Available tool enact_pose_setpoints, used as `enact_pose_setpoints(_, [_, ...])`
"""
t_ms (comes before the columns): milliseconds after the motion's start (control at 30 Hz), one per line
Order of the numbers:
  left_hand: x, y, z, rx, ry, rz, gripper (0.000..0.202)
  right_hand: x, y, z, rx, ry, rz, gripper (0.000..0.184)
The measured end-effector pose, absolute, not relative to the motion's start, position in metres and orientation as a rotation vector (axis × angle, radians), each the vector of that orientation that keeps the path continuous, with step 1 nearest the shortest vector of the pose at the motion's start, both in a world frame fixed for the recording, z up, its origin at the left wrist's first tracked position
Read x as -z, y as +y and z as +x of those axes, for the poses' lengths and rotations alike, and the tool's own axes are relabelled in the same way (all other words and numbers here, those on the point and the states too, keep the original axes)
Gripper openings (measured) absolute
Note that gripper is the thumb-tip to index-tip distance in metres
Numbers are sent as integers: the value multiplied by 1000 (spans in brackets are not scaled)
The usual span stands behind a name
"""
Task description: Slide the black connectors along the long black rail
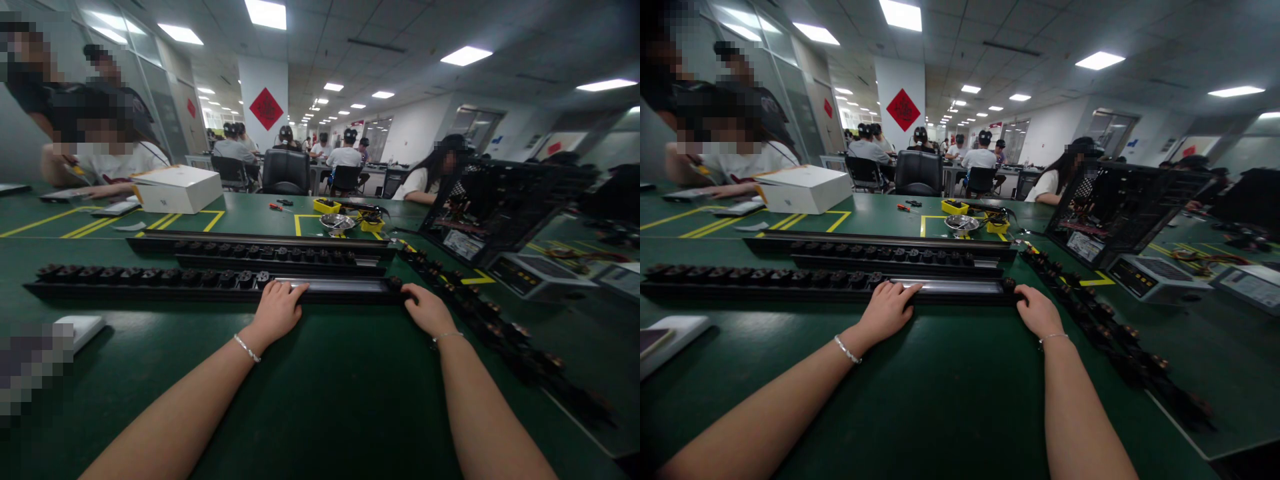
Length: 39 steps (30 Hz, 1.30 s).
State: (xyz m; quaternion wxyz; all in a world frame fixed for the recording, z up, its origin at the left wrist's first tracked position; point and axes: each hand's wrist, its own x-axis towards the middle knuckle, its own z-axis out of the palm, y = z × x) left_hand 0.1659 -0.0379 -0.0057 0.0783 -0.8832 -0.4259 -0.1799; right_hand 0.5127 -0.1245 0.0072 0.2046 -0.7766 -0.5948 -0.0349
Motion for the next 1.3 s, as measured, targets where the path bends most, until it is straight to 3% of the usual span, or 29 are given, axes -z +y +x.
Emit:
enact_pose_setpoints(533, [5,-38,166,554,-1270,-2655,49,-3,-118,506,105,-1386,-2105,28])
enact_pose_setpoints(733, [5,-39,167,551,-1268,-2642,50,3,-99,478,-97,-1046,-2077,59])
enact_pose_setpoints(1300, [5,-39,167,546,-1282,-2639,50,8,-95,485,-70,-917,-2127,48])
